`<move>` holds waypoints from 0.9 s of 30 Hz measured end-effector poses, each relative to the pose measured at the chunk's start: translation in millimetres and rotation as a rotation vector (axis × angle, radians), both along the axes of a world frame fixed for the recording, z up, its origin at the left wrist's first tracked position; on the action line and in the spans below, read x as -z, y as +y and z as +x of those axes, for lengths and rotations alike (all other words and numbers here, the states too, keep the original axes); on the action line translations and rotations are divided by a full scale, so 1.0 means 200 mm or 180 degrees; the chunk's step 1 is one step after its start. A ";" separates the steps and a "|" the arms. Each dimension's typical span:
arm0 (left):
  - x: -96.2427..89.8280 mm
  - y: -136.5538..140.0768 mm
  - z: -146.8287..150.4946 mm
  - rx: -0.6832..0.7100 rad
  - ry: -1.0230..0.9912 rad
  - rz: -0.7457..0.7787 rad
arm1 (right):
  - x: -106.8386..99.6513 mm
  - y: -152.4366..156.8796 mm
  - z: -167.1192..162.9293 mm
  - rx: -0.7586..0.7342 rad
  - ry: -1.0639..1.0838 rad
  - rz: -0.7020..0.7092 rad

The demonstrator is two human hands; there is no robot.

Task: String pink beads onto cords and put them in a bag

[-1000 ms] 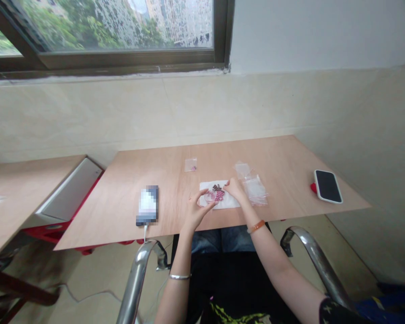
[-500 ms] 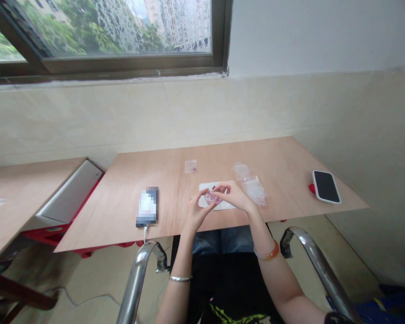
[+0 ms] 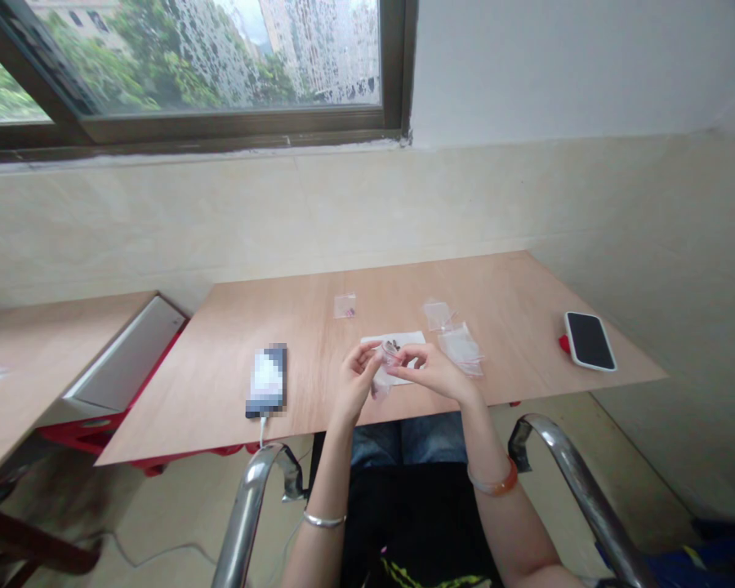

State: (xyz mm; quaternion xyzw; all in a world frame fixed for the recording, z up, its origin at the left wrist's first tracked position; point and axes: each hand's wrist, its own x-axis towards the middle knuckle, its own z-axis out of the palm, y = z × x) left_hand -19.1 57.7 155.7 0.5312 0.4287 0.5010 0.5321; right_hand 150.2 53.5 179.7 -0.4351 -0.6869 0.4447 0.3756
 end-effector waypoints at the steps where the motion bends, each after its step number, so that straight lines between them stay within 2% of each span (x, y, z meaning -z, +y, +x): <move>1: -0.02 -0.01 0.00 0.0044 -0.0077 -0.0150 | -0.01 -0.01 0.01 -0.0007 0.0080 -0.0042; 4: -0.07 -0.02 -0.02 0.0201 -0.0272 -0.0386 | -0.03 -0.03 0.03 -0.0058 0.0357 -0.0161; 9: -0.13 -0.05 -0.03 0.0408 -0.0398 -0.0426 | -0.06 -0.05 0.06 -0.0140 0.0523 -0.0277; 19: -0.16 -0.04 -0.04 0.0340 -0.0374 -0.0307 | -0.07 -0.07 0.09 0.0287 0.1001 -0.0247; 23: -0.16 -0.05 -0.03 0.0416 -0.0147 -0.0273 | -0.05 -0.07 0.07 0.0272 0.0872 -0.0149; 27: -0.15 -0.05 -0.02 0.0236 -0.0089 -0.0225 | -0.06 -0.08 0.06 0.0287 0.0553 0.0026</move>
